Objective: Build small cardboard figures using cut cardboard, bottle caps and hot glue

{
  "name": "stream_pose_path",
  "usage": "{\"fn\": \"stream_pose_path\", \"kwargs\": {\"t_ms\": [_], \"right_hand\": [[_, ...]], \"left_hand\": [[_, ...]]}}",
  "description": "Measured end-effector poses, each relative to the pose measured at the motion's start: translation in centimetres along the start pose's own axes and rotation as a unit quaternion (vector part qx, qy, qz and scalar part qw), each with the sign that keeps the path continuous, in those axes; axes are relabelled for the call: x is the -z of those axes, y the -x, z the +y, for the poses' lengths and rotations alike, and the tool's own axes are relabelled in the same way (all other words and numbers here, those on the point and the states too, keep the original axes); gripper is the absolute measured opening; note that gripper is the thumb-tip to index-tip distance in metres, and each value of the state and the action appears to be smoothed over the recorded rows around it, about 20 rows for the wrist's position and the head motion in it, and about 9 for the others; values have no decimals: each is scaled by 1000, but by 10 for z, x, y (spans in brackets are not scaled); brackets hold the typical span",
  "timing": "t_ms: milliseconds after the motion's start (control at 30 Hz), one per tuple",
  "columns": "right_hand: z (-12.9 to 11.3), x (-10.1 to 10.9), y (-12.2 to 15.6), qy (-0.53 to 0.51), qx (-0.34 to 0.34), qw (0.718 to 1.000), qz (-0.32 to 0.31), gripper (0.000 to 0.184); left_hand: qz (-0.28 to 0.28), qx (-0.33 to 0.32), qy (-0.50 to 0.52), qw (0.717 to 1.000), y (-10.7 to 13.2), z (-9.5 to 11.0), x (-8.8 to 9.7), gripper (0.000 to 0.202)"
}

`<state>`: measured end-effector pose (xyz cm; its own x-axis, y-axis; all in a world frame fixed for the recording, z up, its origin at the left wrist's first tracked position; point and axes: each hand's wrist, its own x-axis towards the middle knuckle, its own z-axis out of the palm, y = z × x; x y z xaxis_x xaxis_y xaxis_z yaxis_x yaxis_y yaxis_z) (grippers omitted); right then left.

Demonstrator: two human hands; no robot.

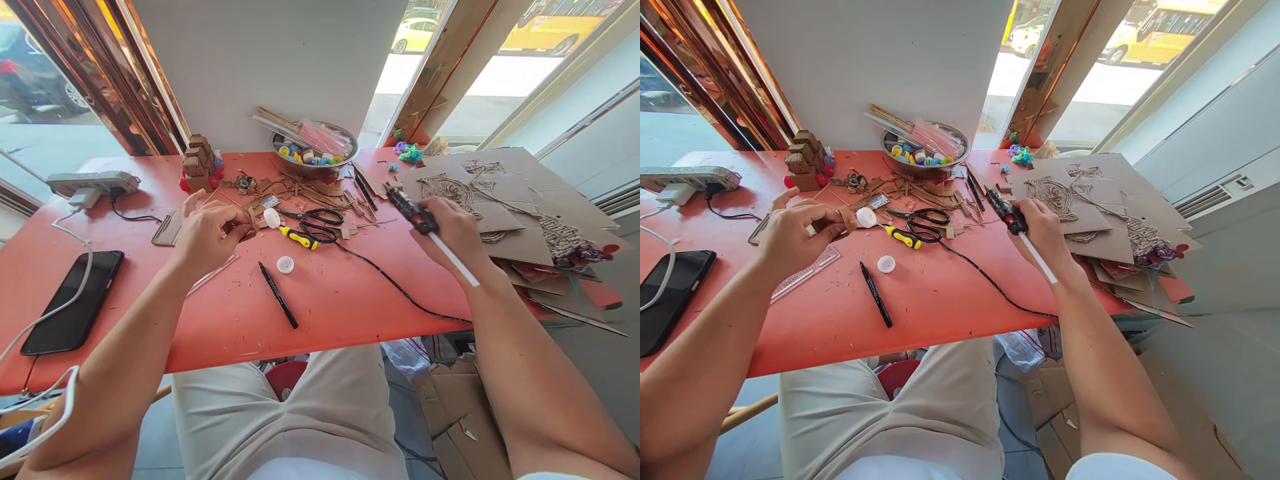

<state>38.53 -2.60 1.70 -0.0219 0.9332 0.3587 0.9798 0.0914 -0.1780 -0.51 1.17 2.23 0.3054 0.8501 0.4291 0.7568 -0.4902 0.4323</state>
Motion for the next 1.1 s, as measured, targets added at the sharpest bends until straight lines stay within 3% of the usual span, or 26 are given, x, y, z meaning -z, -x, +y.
{"fn": "stream_pose_path", "kwargs": {"t_ms": [100,200,333,433,567,733,967,1100], "right_hand": [[-3,2,-16,-166,-17,982,89,9],[-24,5,-35,-368,29,922,118,21],[-73,9,-52,-542,115,832,19,49],[-104,-1,-52,-580,111,803,-79,66],[-115,-28,-42,-606,85,768,-189,68],[-112,-42,-30,-617,58,753,-222,67],[-117,-37,-27,-608,56,766,-200,64],[-119,-35,-25,-602,63,774,-187,64]], "left_hand": [[1,5,-8,1000,0,-4,-1,20],[2,7,-21,1000,1,-9,-1,18],[4,11,-27,1000,1,-14,-1,16],[4,11,-30,999,1,-16,0,16],[-10,17,-41,999,0,-17,3,18],[-9,20,-49,999,2,-15,7,18],[-7,20,-37,999,4,-9,11,20],[34,-17,5,999,5,-9,7,21]]}}
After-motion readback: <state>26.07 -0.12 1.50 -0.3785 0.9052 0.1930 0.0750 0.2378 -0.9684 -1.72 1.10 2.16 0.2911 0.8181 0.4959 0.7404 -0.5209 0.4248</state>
